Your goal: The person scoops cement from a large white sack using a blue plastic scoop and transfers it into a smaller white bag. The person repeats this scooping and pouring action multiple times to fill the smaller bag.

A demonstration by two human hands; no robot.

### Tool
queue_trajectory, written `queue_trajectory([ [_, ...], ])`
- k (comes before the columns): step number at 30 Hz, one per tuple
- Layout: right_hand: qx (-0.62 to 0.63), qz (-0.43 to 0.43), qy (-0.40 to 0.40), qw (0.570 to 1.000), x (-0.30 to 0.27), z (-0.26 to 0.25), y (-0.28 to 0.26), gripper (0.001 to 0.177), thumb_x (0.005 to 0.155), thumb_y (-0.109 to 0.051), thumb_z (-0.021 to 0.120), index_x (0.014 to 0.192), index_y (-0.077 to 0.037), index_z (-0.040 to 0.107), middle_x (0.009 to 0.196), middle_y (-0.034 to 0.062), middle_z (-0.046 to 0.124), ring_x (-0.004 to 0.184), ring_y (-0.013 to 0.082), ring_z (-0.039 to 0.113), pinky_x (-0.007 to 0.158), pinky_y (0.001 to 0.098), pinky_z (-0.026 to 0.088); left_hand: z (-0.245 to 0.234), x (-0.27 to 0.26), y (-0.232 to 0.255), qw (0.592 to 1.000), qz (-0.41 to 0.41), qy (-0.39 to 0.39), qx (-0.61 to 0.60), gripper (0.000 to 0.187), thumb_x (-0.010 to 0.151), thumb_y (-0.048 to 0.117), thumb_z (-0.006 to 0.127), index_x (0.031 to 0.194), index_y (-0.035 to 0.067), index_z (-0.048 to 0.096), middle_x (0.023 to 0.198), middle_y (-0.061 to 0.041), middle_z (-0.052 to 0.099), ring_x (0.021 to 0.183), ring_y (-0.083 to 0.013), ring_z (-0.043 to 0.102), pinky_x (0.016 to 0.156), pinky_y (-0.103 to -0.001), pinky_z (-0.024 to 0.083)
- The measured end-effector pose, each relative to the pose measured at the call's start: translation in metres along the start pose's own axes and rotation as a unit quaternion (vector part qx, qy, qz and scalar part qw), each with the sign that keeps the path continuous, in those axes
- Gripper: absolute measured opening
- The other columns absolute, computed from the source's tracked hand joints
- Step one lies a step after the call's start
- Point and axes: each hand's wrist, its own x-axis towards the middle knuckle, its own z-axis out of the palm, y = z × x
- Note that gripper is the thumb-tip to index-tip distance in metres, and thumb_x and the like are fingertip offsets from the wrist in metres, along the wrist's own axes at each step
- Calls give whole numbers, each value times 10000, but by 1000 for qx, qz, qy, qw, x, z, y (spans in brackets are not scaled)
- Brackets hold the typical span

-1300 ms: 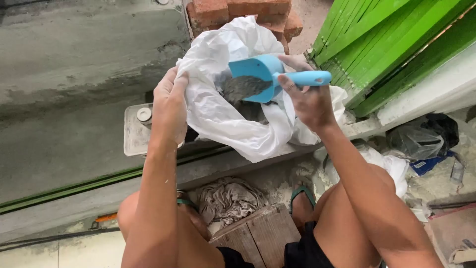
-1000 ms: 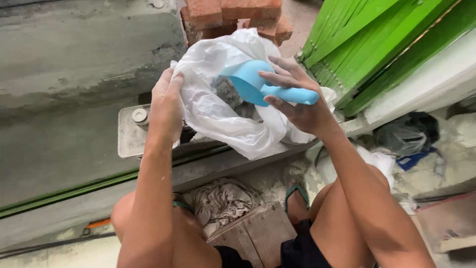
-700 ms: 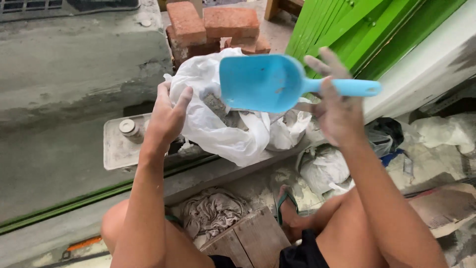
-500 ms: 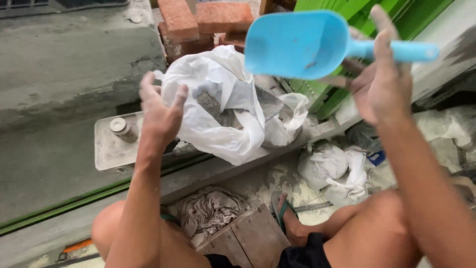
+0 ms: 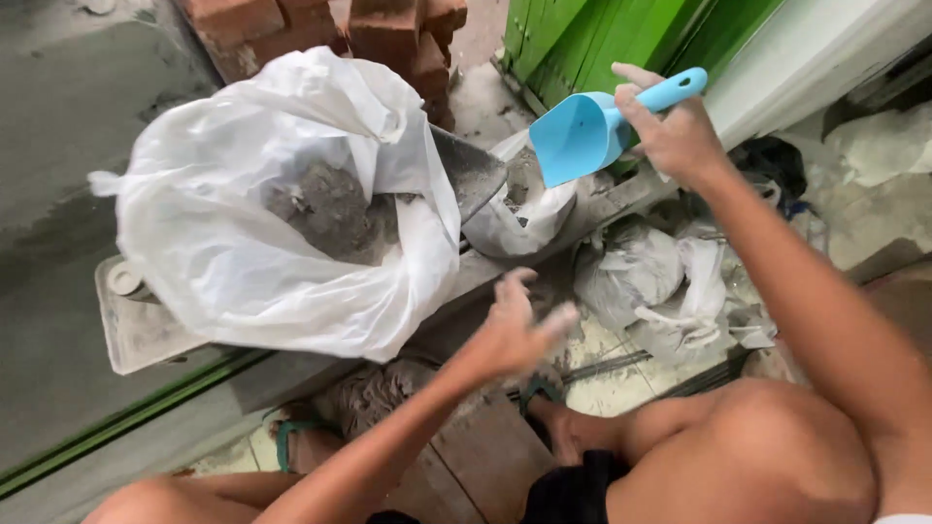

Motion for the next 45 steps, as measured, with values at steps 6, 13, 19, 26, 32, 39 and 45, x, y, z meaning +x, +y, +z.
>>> queue_trajectory([
  [6,-42,-74,83,993,9,47,114,355,1086,-308,693,1363,-88,654,1309,192,676,1250,371,608,1048,544,496,24,168,-123,955,-22,266,-130,844,948,506,665,1449,-112,382,1427,-372,505,1378,-478,483,1176,-581,348],
  [13,15,-35,79,996,-6,90,134,332,1091,-222,635,1360,-29,653,1274,269,666,1141,486,646,845,603,585,-20,148,-59,940,-49,319,-109,487,983,369,510,998,-96,655,891,-275,664,982,-429,682,915,-556,465],
  [19,231,126,107,959,-18,103,139,406,1095,-360,562,1422,-121,596,1425,298,544,1250,487,580,876,565,610,-23,176,-92,957,-49,277,-66,302,973,297,487,1013,49,652,830,-118,733,957,-293,747,984,-467,477],
  [26,408,194,145,880,-23,86,206,394,1083,-391,567,1433,-210,569,1351,188,528,1216,467,615,927,601,613,1,219,-154,969,-73,225,-68,417,942,361,543,1203,52,645,1039,-101,776,1107,-295,714,1027,-459,473],
  [32,492,158,128,847,-31,51,204,467,1074,-464,545,1438,-172,531,1338,166,602,1171,432,669,955,586,648,5,107,-73,979,20,201,23,569,989,342,518,1407,-40,463,1255,-305,638,1218,-441,621,1056,-568,463],
  [39,486,130,134,854,-42,2,132,513,969,-655,583,1347,-308,573,1389,49,599,1266,417,645,1033,585,652,-40,-51,15,944,163,-87,273,689,947,194,619,1541,-5,332,1350,-363,499,1254,-488,560,991,-603,522],
  [45,424,98,136,890,-58,-36,-10,488,967,-589,530,1235,-182,551,1352,125,678,1195,305,721,935,517,686,-128,-143,70,957,249,52,142,533,887,34,731,1340,274,587,969,7,657,789,-94,662,693,-210,634],
])
